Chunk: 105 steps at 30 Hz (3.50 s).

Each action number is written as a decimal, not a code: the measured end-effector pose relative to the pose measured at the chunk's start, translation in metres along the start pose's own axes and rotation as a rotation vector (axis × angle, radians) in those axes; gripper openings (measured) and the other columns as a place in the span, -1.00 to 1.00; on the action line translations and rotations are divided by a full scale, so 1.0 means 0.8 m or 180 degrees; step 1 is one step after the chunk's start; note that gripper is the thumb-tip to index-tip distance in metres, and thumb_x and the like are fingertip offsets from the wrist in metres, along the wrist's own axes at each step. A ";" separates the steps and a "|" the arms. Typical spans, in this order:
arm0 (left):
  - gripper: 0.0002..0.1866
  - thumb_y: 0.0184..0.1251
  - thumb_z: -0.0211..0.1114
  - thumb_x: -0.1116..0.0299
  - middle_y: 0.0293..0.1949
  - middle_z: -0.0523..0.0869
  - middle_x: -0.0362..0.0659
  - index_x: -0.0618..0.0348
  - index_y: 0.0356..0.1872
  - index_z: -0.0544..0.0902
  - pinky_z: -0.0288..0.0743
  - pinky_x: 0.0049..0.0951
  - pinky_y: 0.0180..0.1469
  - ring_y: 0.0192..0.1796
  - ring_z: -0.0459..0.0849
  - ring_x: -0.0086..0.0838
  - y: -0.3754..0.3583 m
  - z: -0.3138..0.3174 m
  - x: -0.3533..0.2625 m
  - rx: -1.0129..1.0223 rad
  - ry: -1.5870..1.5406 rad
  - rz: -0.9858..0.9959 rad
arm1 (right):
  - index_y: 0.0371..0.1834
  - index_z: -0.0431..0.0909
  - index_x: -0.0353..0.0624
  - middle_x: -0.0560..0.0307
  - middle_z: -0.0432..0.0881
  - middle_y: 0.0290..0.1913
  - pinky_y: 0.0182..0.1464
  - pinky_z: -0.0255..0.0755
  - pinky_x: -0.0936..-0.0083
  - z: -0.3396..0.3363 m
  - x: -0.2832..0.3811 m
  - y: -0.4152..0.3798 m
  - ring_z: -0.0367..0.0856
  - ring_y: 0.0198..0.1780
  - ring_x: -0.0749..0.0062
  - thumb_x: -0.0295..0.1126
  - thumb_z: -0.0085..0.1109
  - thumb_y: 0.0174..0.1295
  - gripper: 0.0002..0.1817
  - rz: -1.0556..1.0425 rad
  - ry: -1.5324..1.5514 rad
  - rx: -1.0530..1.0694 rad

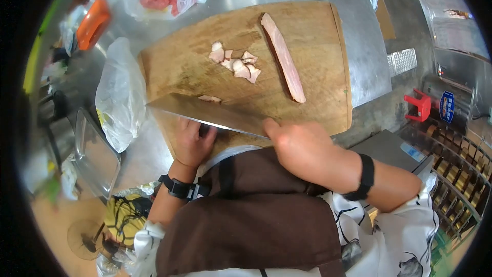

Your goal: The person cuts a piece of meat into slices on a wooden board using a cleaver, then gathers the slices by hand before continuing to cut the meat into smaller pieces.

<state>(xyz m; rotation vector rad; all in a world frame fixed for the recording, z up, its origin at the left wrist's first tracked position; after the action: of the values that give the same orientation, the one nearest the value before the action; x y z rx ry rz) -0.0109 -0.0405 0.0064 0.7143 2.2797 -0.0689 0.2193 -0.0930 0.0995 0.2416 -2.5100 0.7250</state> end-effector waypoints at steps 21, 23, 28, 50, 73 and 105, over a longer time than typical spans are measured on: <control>-0.62 0.00 0.47 0.56 -0.01 0.62 -0.02 0.24 -0.08 0.65 0.47 -0.16 0.14 0.09 0.57 -0.03 0.002 -0.008 -0.006 -0.0130 -0.0034 0.0076 | -0.04 0.59 -0.30 -0.21 0.63 -0.47 -0.32 0.53 0.05 0.030 -0.022 0.026 0.65 -0.39 -0.16 -0.53 0.15 0.15 -0.71 0.0097 0.0108 0.0013; -0.62 0.00 0.47 0.56 -0.01 0.61 -0.03 0.24 -0.08 0.65 0.46 -0.16 0.15 0.10 0.57 -0.04 0.003 -0.013 -0.011 -0.0205 -0.0049 0.0050 | 0.00 0.58 -0.29 -0.20 0.63 -0.46 -0.29 0.53 0.06 0.027 -0.036 -0.002 0.66 -0.37 -0.14 -0.52 0.16 0.16 -0.69 0.0218 0.0149 -0.0043; -0.64 0.02 0.47 0.55 -0.03 0.62 0.00 0.26 -0.08 0.65 0.48 -0.15 0.13 0.06 0.57 -0.01 0.000 -0.007 -0.006 -0.0047 0.0027 0.0037 | -0.09 0.54 -0.22 -0.11 0.64 -0.47 -0.34 0.54 0.11 0.015 -0.015 -0.029 0.65 -0.42 -0.05 -0.51 0.11 0.17 -0.77 0.0207 -0.0002 -0.0319; -0.64 0.00 0.47 0.55 -0.09 0.66 0.03 0.23 -0.10 0.67 0.51 -0.13 0.05 -0.03 0.61 0.01 -0.002 -0.004 0.003 0.0075 0.0100 0.0020 | -0.04 0.56 -0.22 -0.06 0.66 -0.44 -0.39 0.55 0.13 -0.004 -0.004 -0.019 0.68 -0.42 -0.01 -0.53 0.10 0.16 -0.73 0.0104 -0.0022 0.0035; -0.62 0.00 0.49 0.55 -0.05 0.62 0.01 0.24 -0.09 0.65 0.51 -0.14 0.06 0.04 0.58 -0.02 0.001 -0.005 0.002 0.0006 0.0001 0.0153 | -0.06 0.53 -0.33 -0.27 0.66 -0.42 -0.30 0.54 0.02 0.023 0.010 0.066 0.68 -0.34 -0.18 -0.54 0.07 0.13 -0.72 -0.0240 0.0244 -0.0027; -0.63 -0.04 0.50 0.52 -0.10 0.66 0.03 0.21 -0.11 0.69 0.52 -0.12 0.01 -0.04 0.62 0.02 -0.006 -0.007 0.004 0.0004 0.0093 0.0051 | -0.02 0.53 -0.24 -0.10 0.65 -0.45 -0.38 0.55 0.11 0.006 0.002 -0.011 0.68 -0.41 -0.04 -0.52 0.11 0.14 -0.70 0.0055 0.0169 -0.0013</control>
<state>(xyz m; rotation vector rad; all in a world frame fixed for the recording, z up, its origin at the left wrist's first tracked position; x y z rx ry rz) -0.0188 -0.0415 0.0076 0.7386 2.3015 -0.0529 0.2188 -0.1028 0.1010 0.1969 -2.4659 0.7240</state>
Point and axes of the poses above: each hand's wrist, its own y-axis towards the middle knuckle, its own z-axis out of the palm, x = y × z, the point moved 3 cm from there along y, towards the middle knuckle
